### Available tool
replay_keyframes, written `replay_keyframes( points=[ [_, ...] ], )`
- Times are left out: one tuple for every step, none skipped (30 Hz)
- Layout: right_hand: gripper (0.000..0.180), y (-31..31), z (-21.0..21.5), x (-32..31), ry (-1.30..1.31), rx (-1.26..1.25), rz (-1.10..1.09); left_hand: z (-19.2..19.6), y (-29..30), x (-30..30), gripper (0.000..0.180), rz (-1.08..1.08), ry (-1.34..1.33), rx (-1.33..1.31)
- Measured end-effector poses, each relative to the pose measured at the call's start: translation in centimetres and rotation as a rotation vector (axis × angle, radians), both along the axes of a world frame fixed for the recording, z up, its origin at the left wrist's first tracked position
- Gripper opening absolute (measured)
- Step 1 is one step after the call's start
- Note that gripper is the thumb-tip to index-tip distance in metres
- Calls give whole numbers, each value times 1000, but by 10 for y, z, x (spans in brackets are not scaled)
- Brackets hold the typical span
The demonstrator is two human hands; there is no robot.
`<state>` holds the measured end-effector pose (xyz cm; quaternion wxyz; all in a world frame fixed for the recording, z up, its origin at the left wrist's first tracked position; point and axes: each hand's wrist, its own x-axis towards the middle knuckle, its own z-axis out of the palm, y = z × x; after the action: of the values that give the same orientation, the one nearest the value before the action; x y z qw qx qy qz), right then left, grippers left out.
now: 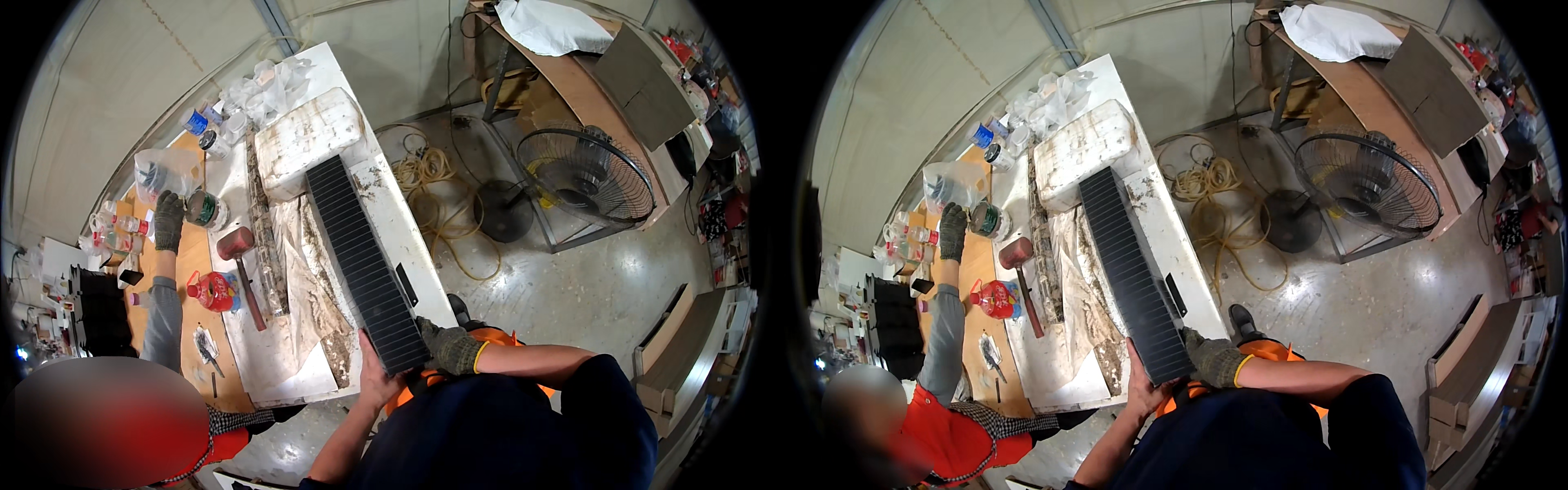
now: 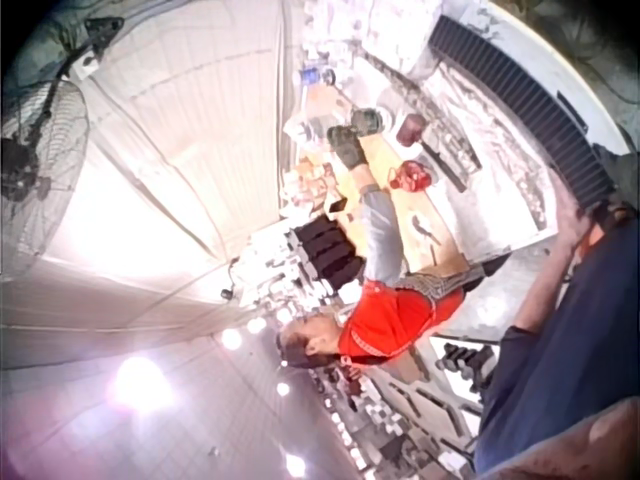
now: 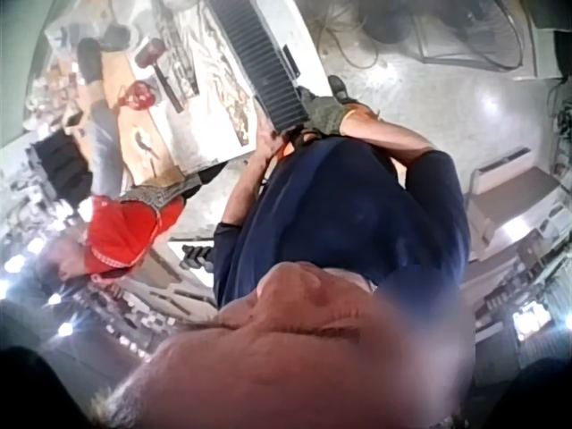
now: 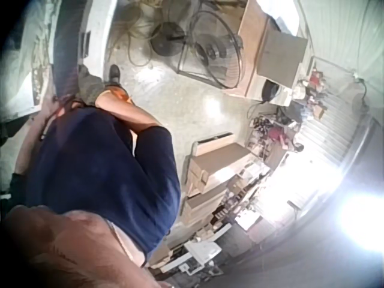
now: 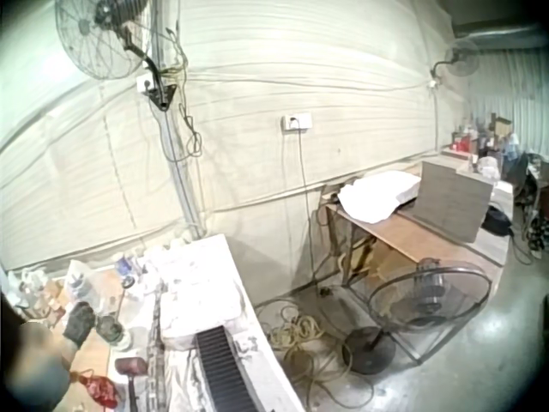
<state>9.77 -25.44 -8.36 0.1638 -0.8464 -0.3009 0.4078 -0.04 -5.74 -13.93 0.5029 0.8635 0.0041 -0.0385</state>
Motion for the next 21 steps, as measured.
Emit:
replay_keyframes(
  points=[
    [94, 0, 2, 1, 0, -1, 0, 3, 0, 1, 118, 0, 24, 17],
    [94, 1, 8, 4, 10, 0, 5, 8, -1, 1, 118, -1, 48, 34],
    [94, 1, 11, 5, 20, 2, 11, 10, -1, 2, 118, -3, 47, 34],
    [94, 1, 8, 4, 19, 2, 9, 11, -2, 2, 117, 16, 77, 13],
    [95, 0, 3, 3, 10, -1, 19, 12, -2, 2, 116, 36, 107, -7],
    [95, 0, -1, 2, 1, -4, 28, 10, -2, 2, 116, 33, 106, -6],
    [95, 1, -3, 1, -3, -4, 32, 7, -1, 1, 117, 30, 104, -9],
    [95, 1, -4, 0, 1, 2, 23, 6, -1, 0, 117, 24, 104, -11],
    [96, 1, -4, 0, 5, 7, 15, 6, 0, 1, 117, 19, 103, -13],
    [96, 0, -2, 1, 4, 8, 13, 6, 0, 1, 118, -6, 84, 45],
    [97, 1, 4, 3, 28, 19, -23, 8, 0, 2, 118, -22, 75, 73],
    [98, 1, 7, 4, 52, 31, -59, 11, -1, 4, 119, -37, 66, 101],
    [98, 0, 4, 3, 52, 31, -63, 16, -3, 5, 120, -33, 16, 155],
    [99, -1, 1, 2, 34, 83, -97, 19, -4, 6, 123, -28, -34, 210],
    [101, -2, -1, 1, 15, 136, -131, 19, -5, 6, 123, -30, -35, 210],
    [101, -2, -1, 1, 15, 136, -134, 19, -5, 6, 123, -28, -30, 197],
    [102, -2, 0, 2, 24, 139, -142, 19, -5, 6, 124, -25, -24, 186],
    [103, -1, 1, 2, 33, 143, -151, 17, -4, 5, 124, -25, -24, 186],
    [103, 0, -1, 2, 33, 144, -152, 13, -3, 3, 125, -16, -12, 163],
    [104, 0, -2, 2, 42, 129, -146, 12, -3, 3, 125, -12, -5, 151],
    [105, 1, -2, 3, 52, 115, -141, 12, -3, 3, 126, -9, 0, 139]
  ],
)
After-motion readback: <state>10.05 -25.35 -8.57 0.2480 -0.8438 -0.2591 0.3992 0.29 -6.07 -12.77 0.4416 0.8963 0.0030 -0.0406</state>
